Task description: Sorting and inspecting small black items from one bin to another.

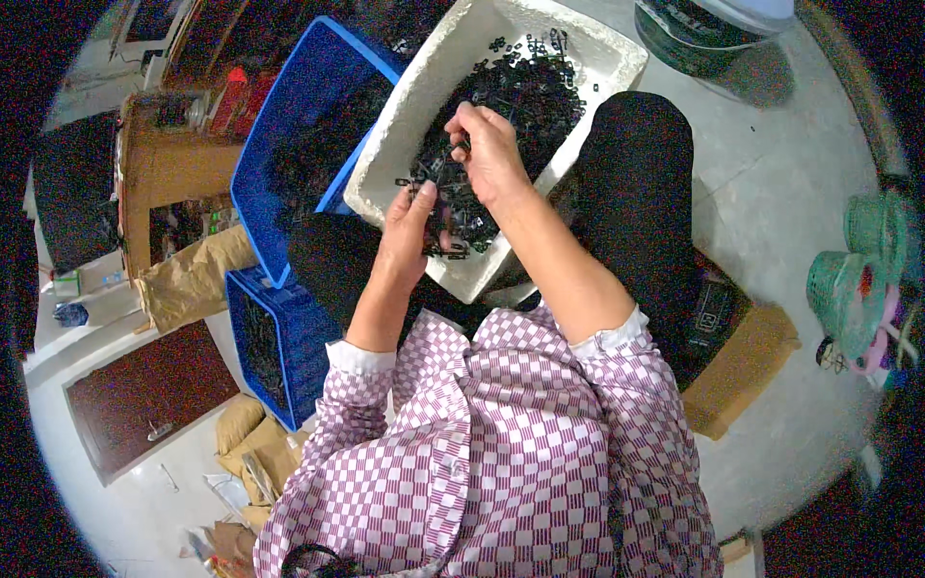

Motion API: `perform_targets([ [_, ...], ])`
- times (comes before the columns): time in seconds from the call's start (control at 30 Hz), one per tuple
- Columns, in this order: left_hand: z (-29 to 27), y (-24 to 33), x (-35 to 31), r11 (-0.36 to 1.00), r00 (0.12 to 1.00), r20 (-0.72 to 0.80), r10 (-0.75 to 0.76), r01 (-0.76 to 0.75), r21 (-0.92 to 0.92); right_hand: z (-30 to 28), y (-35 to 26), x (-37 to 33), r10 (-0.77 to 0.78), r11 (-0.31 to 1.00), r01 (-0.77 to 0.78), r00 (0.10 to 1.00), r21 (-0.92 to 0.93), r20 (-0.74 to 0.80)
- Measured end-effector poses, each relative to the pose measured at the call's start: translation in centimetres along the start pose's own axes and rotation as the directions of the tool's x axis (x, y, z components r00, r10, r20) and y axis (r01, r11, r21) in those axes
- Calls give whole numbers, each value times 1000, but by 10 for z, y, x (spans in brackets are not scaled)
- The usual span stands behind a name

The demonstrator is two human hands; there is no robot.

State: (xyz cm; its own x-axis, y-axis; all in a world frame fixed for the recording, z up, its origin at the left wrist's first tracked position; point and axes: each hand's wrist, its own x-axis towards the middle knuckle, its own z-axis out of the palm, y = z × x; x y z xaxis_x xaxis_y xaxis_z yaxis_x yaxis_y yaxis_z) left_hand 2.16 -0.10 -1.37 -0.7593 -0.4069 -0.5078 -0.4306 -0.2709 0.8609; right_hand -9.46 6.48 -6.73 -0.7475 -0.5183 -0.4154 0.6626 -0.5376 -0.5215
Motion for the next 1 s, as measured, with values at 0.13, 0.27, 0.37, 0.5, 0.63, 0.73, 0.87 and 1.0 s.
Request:
perform_targets([
  [0.13, 11, 15, 0, 981, 984, 117, -130, 145, -128, -15, -10, 8, 2, 996, 8, 995, 93, -102],
  [0.27, 5, 18, -2, 954, 986, 67, -154, 166, -252, -12, -10, 11, -20, 975, 31, 998, 218, -52],
  [0.37, -8, 24, 14, 931, 991, -74, -112, 79, -357, -1, -5, 1, 19, 984, -31, 997, 174, 70],
  [0.5, -16, 31, 25, 916, 988, -156, -10, -54, -398, 22, -6, -26, 131, 987, -96, 949, -132, 287],
  [0.63, -14, 28, 27, 940, 978, -191, 81, -139, -312, 25, -1, -29, 106, 954, 39, 885, -299, 453],
  [0.73, -11, 24, 28, 954, 973, -196, 123, -170, -247, 14, 12, -18, 79, 951, 79, 871, -298, 485],
  [0.87, -5, 24, 23, 961, 965, -174, 198, -226, -160, -1, 19, 3, -113, 804, 323, 907, -499, 405],
  [1.0, -4, 26, 18, 947, 942, -193, 276, -301, -111, -8, 7, 13, 59, 847, -50, 998, -529, 1],
])
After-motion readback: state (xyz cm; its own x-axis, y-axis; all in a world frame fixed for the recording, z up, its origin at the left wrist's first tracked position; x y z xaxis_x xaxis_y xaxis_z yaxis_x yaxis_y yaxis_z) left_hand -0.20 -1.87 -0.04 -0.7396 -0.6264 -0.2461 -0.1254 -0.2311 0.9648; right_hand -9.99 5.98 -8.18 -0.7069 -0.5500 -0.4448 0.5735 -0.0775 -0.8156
